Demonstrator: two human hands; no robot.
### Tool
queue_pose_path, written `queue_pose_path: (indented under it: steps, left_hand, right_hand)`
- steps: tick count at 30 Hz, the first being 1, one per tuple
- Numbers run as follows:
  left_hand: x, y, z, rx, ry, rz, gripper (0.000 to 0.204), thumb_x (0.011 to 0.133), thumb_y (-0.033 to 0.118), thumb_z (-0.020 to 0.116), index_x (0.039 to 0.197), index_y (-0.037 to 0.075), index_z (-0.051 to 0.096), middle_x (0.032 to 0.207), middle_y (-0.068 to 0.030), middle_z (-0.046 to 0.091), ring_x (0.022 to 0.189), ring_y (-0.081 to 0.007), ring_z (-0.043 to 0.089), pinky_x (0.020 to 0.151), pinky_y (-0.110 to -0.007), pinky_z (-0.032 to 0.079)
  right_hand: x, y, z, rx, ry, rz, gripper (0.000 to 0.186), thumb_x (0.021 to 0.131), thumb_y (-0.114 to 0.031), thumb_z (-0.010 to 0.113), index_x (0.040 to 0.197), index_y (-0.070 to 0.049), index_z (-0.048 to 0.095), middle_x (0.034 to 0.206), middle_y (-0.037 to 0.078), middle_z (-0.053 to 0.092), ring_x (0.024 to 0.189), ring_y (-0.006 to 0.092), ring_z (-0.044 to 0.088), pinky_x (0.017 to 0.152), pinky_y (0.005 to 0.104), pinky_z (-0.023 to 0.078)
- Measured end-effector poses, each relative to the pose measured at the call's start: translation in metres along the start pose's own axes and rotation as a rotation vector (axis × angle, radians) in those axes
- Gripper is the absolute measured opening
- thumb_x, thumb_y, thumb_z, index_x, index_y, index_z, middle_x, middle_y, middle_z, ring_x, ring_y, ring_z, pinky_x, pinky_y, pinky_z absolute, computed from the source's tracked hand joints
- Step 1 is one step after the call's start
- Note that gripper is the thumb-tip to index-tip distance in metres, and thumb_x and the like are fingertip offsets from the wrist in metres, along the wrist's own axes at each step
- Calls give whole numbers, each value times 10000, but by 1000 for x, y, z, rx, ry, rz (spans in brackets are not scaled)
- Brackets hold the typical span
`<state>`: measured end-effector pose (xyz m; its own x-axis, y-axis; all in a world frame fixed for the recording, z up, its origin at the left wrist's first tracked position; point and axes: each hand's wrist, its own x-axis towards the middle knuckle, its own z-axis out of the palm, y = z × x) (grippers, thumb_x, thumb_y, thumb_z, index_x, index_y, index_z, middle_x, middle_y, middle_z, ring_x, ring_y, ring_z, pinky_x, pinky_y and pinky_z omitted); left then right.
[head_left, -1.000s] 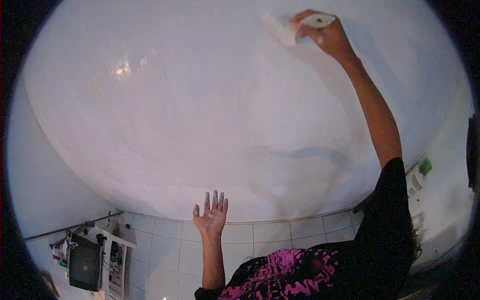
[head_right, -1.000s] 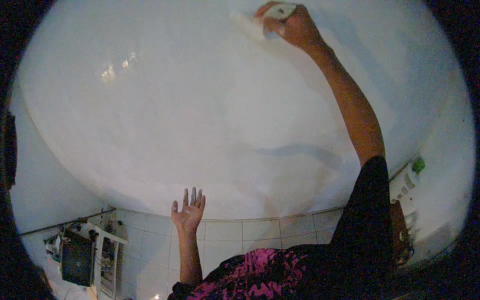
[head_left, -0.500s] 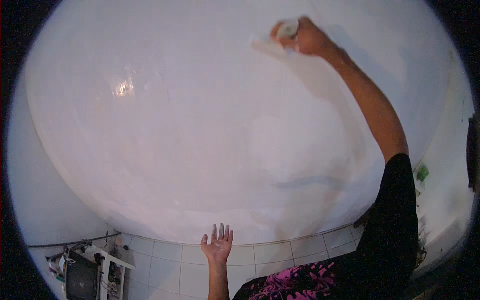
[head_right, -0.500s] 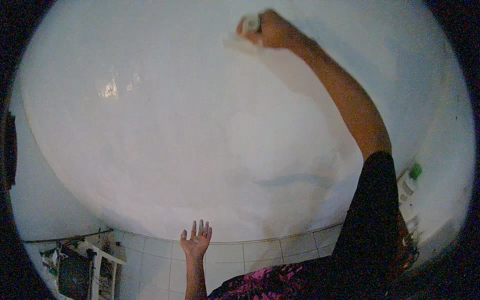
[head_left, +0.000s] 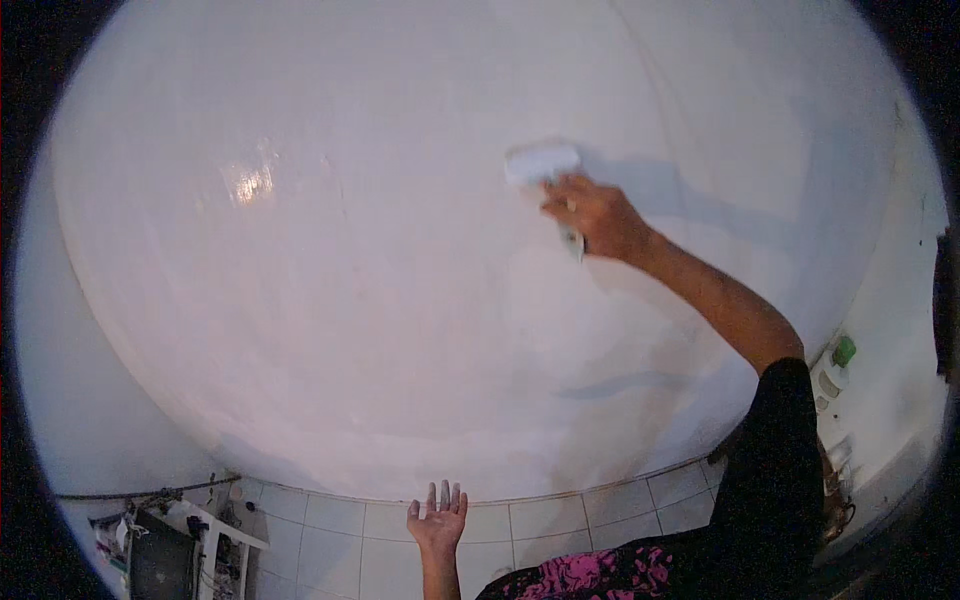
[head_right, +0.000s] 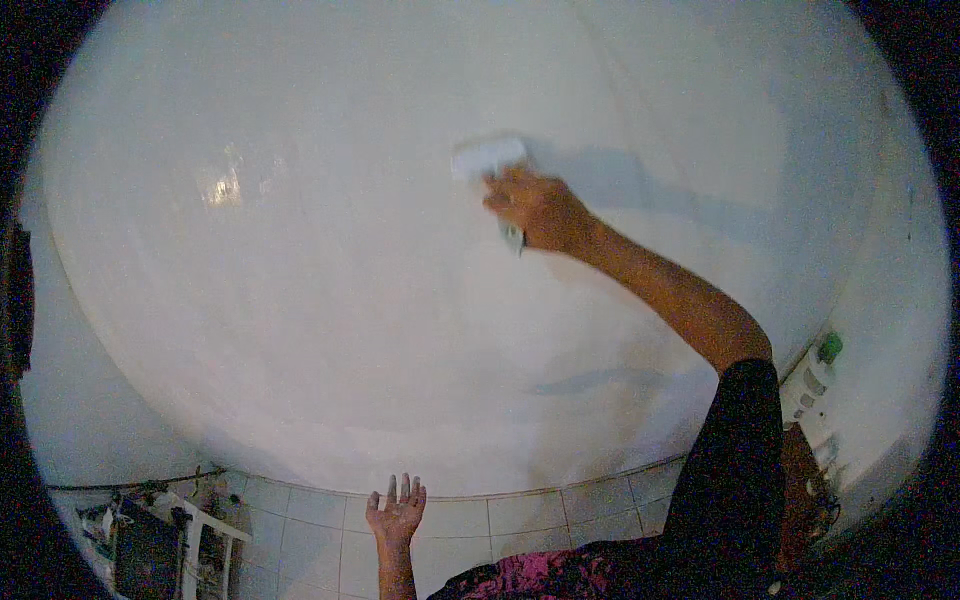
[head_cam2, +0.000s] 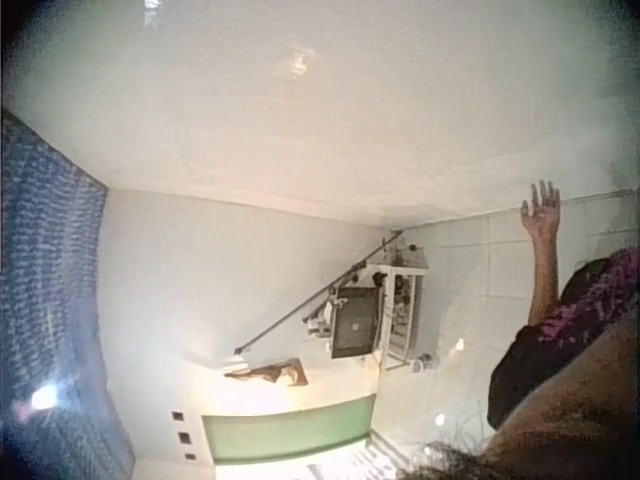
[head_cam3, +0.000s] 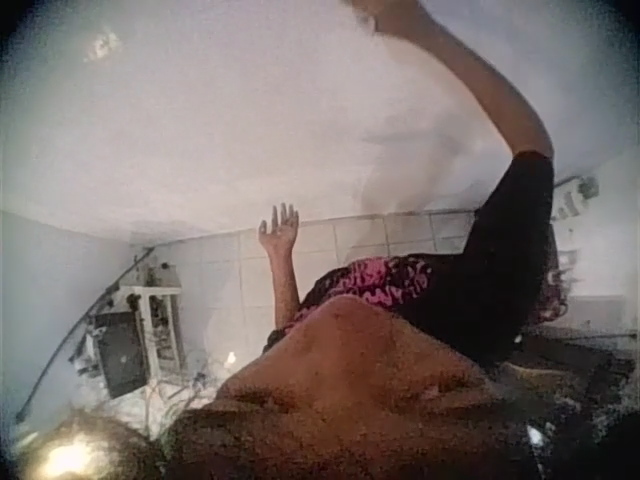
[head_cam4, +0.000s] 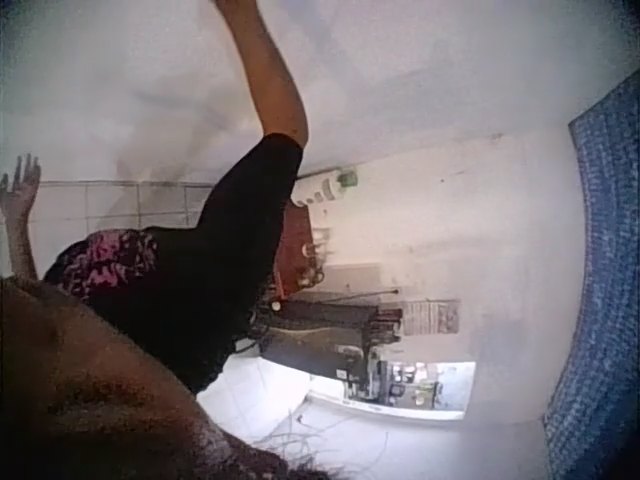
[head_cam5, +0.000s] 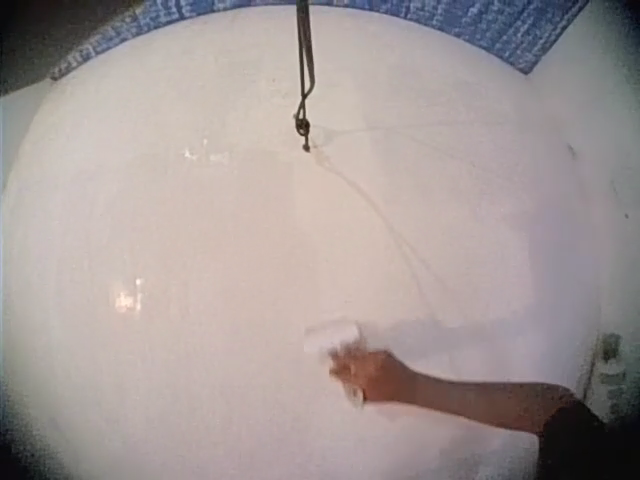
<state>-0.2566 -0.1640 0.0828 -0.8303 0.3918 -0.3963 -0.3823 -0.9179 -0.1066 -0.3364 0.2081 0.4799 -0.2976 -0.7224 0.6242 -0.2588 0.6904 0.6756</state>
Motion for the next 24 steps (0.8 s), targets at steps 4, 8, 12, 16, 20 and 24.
queue_pose_path:
  steps: [4, 8, 12, 16, 20, 24]
  left_hand:
    - [-2, -5, 0, 19, 23, 26, 587, 888, 445, 348, 1368, 109, 368, 1437, -104, 325, 1339, -292, 287, 1063, -475, 255]
    - [-3, -15, -2, 21, 18, 35, 583, 887, 448, 355, 1363, 111, 376, 1429, -105, 333, 1327, -290, 305, 1056, -471, 268]
    - [-6, -16, -7, -18, -3, 61, 577, 883, 446, 366, 1354, 114, 389, 1420, -105, 345, 1314, -289, 322, 1049, -467, 277]
    - [-8, -12, -17, -68, -16, 106, 573, 874, 433, 379, 1350, 115, 396, 1412, -106, 359, 1312, -295, 327, 1050, -468, 272]
    - [-8, -8, -26, -65, -2, 133, 577, 867, 431, 388, 1352, 120, 395, 1412, -106, 365, 1313, -296, 330, 1050, -469, 271]
    - [-6, -8, -32, -77, 14, 116, 587, 860, 436, 396, 1360, 127, 388, 1416, -95, 367, 1316, -290, 329, 1054, -468, 265]
  right_hand:
    - [-15, -2, -32, 384, -290, 221, 236, 699, -12, 627, 913, -98, 672, 955, 83, 675, 876, 241, 635, 721, 353, 537]
    - [25, 55, -49, 603, -226, 416, 136, 716, -96, 660, 851, -78, 661, 761, 65, 671, 698, 177, 618, 680, 326, 496]
    - [89, 118, -92, 564, -147, 340, 152, 708, -66, 679, 857, -66, 655, 820, 61, 664, 765, 149, 593, 749, 334, 488]
    - [140, 154, -156, 244, 84, 609, 156, 795, -31, 615, 940, -16, 668, 931, 79, 690, 853, 161, 613, 799, 326, 467]
    - [157, 179, -167, 101, 288, 336, 175, 775, -9, 620, 940, -30, 674, 976, 82, 686, 911, 203, 626, 833, 351, 472]
    - [133, 164, -117, -192, 426, 154, 322, 690, 27, 628, 996, -61, 669, 1050, 108, 662, 979, 274, 613, 900, 365, 457]
